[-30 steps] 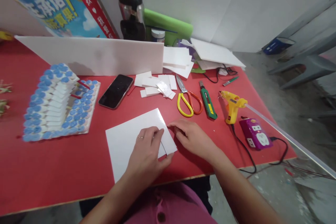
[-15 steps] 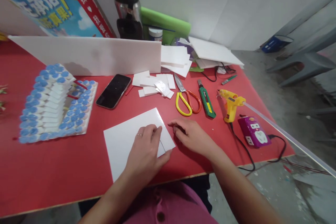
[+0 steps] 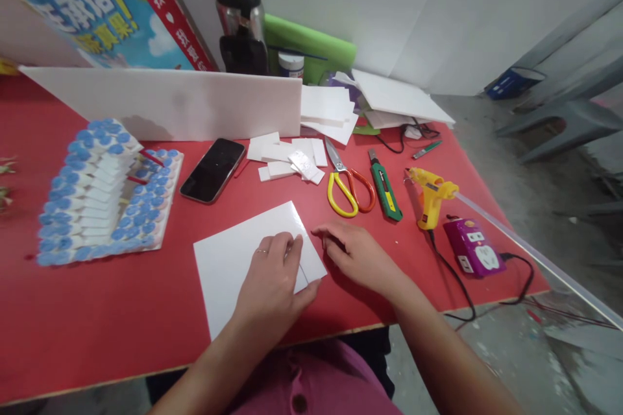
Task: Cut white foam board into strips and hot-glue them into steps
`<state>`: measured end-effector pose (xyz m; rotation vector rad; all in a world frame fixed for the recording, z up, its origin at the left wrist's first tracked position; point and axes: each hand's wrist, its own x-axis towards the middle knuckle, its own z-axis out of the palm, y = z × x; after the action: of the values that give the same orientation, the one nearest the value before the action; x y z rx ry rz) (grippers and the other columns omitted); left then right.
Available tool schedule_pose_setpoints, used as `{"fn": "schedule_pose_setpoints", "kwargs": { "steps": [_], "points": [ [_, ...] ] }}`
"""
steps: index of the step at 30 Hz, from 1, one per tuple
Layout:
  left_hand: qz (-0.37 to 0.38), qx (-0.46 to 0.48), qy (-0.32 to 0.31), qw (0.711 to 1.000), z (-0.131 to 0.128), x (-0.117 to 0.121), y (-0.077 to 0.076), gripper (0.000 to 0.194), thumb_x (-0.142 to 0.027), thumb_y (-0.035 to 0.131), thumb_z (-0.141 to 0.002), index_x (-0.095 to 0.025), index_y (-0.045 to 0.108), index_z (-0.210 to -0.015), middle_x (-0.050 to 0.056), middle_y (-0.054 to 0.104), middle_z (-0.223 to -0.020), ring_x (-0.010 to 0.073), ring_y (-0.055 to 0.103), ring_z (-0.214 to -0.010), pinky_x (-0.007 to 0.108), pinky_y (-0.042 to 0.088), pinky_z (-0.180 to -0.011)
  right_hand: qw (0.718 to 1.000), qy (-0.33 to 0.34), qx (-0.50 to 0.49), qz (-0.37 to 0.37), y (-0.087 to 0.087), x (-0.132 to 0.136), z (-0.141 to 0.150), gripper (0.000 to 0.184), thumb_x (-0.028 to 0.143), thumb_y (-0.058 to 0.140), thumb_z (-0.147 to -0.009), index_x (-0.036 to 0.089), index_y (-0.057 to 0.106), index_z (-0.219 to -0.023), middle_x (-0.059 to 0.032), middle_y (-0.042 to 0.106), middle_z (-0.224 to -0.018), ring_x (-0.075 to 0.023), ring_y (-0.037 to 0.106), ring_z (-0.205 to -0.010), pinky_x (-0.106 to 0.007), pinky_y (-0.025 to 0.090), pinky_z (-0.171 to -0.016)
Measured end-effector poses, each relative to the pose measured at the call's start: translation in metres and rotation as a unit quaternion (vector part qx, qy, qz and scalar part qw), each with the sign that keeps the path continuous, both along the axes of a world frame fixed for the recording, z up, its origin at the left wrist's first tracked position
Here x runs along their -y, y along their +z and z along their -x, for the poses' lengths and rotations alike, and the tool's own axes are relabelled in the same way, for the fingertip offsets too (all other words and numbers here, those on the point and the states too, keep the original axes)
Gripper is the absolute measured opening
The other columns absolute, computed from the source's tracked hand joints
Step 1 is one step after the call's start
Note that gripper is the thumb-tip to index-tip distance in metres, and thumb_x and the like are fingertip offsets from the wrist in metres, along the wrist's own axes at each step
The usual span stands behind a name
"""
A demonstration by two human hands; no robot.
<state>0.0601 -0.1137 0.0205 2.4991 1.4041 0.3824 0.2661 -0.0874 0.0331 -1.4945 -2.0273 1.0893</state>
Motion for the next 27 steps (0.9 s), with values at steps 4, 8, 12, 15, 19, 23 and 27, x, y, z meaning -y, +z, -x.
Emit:
{"fn": "schedule_pose_setpoints", "kwargs": {
  "steps": [4, 8, 12, 15, 19, 23, 27],
  "points": [
    [-0.004, -0.005, -0.004, 1.000, -0.0008, 0.0001, 0.0001, 0.059, -0.039, 0.075, -0.086, -0.010, 0.061, -0.135, 0.017, 0.062, -0.114, 0.0343, 0.056, -0.101, 0.052, 0.055, -0.091, 1.000, -0.001, -0.008, -0.004, 0.0002, 0.0004, 0.0012, 0.041, 0.005, 0.049, -0.092, 0.021, 0.070, -0.124, -0.0085, 0.076, -0.121, -0.0221, 0.070, -0.110, -0.038, 0.053, -0.097],
    [-0.009, -0.019, -0.005, 1.000, -0.0007, 0.0000, -0.0007, 0.061, -0.040, 0.077, -0.085, -0.006, 0.062, -0.134, 0.019, 0.063, -0.114, 0.0343, 0.057, -0.100, 0.051, 0.055, -0.088, 1.000, 0.007, -0.008, -0.006, 0.0002, 0.0010, 0.0017, 0.041, 0.004, 0.048, -0.092, 0.021, 0.071, -0.121, -0.0082, 0.076, -0.120, -0.0224, 0.069, -0.111, -0.038, 0.052, -0.098],
    [0.013, -0.025, -0.002, 1.000, -0.0004, 0.0000, -0.0008, 0.056, -0.041, 0.076, -0.086, -0.008, 0.064, -0.130, 0.019, 0.063, -0.116, 0.0355, 0.058, -0.102, 0.051, 0.055, -0.088, 1.000, 0.022, 0.013, -0.001, 0.0008, 0.0009, 0.0022, 0.040, 0.005, 0.047, -0.094, 0.021, 0.071, -0.122, -0.0082, 0.075, -0.119, -0.0229, 0.068, -0.111, -0.038, 0.051, -0.098],
    [0.027, -0.034, 0.001, 0.999, -0.0008, -0.0004, 0.0005, 0.059, -0.042, 0.076, -0.087, -0.008, 0.063, -0.133, 0.019, 0.064, -0.118, 0.0361, 0.058, -0.103, 0.051, 0.055, -0.088, 0.999, 0.027, 0.024, 0.003, 0.0018, -0.0004, 0.0031, 0.040, 0.004, 0.047, -0.094, 0.021, 0.070, -0.122, -0.0082, 0.074, -0.120, -0.0232, 0.067, -0.111, -0.038, 0.050, -0.099],
    [0.053, -0.039, -0.006, 0.998, -0.0020, -0.0018, 0.0038, 0.067, -0.043, 0.077, -0.086, -0.003, 0.060, -0.137, 0.021, 0.064, -0.119, 0.0379, 0.059, -0.104, 0.052, 0.055, -0.087, 0.999, 0.031, 0.037, 0.012, 0.0038, -0.0027, 0.0050, 0.040, 0.003, 0.047, -0.094, 0.021, 0.069, -0.123, -0.0085, 0.073, -0.118, -0.0229, 0.067, -0.109, -0.037, 0.050, -0.097],
    [0.080, -0.042, -0.006, 0.996, -0.0036, -0.0023, 0.0069, 0.068, -0.042, 0.077, -0.087, -0.003, 0.059, -0.139, 0.022, 0.064, -0.121, 0.0387, 0.060, -0.106, 0.054, 0.056, -0.089, 0.996, 0.050, 0.070, 0.012, 0.0069, -0.0035, 0.0084, 0.040, 0.005, 0.047, -0.095, 0.020, 0.068, -0.126, -0.0107, 0.073, -0.118, -0.0243, 0.067, -0.110, -0.038, 0.049, -0.097],
    [0.080, -0.016, 0.001, 0.997, -0.0027, -0.0005, 0.0029, 0.062, -0.039, 0.078, -0.085, -0.006, 0.062, -0.135, 0.021, 0.065, -0.120, 0.0376, 0.060, -0.105, 0.056, 0.056, -0.091, 0.995, 0.053, 0.083, 0.010, 0.0064, -0.0045, 0.0096, 0.039, 0.005, 0.048, -0.093, 0.020, 0.067, -0.124, -0.0114, 0.073, -0.119, -0.0258, 0.066, -0.111, -0.039, 0.049, -0.096]
  ]
}}
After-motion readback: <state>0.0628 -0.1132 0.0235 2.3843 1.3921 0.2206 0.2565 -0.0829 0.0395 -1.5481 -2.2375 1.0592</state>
